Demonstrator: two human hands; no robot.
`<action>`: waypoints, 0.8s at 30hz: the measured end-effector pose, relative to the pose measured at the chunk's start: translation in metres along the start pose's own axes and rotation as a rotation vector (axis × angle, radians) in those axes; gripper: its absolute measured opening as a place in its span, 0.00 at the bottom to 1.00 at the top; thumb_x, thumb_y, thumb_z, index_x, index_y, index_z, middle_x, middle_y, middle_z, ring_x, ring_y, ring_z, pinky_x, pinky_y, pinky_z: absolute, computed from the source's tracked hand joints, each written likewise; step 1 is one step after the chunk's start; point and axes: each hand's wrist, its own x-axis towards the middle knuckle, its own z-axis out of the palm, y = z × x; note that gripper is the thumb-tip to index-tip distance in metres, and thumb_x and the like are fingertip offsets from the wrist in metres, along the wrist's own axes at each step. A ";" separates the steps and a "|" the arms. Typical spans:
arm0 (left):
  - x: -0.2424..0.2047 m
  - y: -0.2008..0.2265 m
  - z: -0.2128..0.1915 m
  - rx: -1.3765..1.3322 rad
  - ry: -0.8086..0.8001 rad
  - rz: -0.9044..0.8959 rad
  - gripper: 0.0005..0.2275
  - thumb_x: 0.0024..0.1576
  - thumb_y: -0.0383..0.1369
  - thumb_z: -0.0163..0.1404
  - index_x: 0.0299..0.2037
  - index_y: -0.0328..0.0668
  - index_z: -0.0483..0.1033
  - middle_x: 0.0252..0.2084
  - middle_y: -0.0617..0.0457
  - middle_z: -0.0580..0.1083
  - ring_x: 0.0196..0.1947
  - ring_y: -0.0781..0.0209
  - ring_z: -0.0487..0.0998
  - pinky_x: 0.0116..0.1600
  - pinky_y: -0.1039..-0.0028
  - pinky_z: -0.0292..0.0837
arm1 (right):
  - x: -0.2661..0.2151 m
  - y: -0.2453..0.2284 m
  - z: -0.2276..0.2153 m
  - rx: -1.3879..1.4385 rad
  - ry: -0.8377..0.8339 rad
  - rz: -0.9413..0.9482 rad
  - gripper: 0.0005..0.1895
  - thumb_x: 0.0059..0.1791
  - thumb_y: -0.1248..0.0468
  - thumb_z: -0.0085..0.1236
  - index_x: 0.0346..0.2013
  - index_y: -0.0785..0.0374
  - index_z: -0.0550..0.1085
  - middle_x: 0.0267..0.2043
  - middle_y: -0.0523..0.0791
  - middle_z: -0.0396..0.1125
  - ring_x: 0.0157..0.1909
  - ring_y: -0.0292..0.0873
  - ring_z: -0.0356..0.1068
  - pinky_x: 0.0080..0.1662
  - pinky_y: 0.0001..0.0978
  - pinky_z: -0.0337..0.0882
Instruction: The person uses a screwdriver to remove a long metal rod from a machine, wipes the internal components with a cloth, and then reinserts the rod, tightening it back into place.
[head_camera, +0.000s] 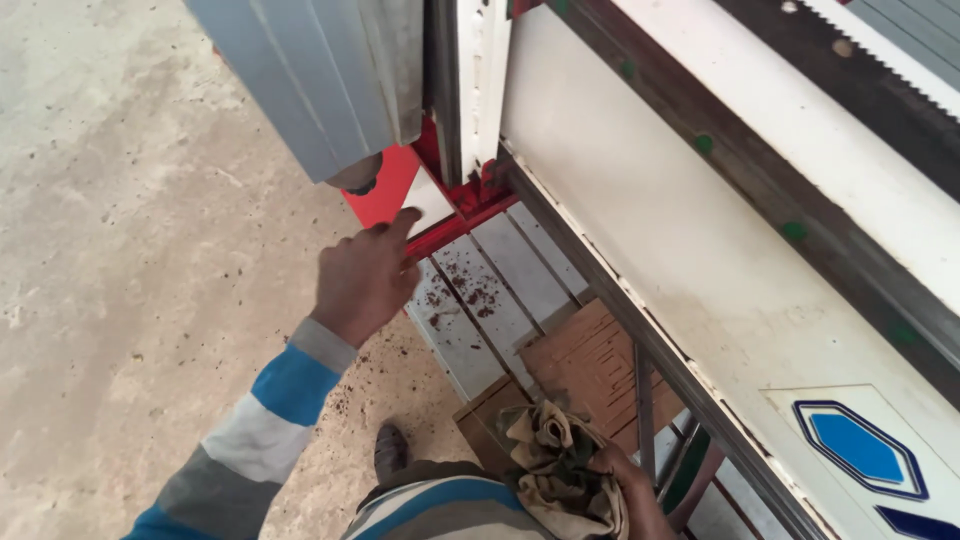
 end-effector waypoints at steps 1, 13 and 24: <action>0.004 0.010 -0.002 0.000 -0.003 0.006 0.28 0.48 0.31 0.54 0.63 0.56 0.68 0.36 0.47 0.79 0.33 0.41 0.81 0.35 0.49 0.75 | 0.005 -0.023 0.003 0.000 0.006 0.003 0.41 0.53 0.41 0.54 0.70 0.62 0.54 0.58 0.55 0.57 0.61 0.55 0.62 0.62 0.54 0.58; 0.073 0.031 0.074 0.408 -0.041 0.271 0.09 0.54 0.33 0.55 0.42 0.41 0.80 0.30 0.52 0.79 0.32 0.54 0.82 0.33 0.62 0.73 | 0.020 -0.082 0.004 0.192 0.032 -0.165 0.44 0.52 0.41 0.56 0.71 0.66 0.55 0.59 0.61 0.61 0.61 0.58 0.65 0.63 0.53 0.58; 0.063 0.046 0.026 0.283 -0.137 0.368 0.03 0.51 0.28 0.55 0.32 0.40 0.81 0.32 0.45 0.79 0.35 0.46 0.83 0.37 0.58 0.76 | 0.028 -0.096 0.012 0.228 0.078 -0.169 0.39 0.54 0.42 0.56 0.67 0.67 0.56 0.62 0.61 0.60 0.66 0.59 0.65 0.65 0.55 0.60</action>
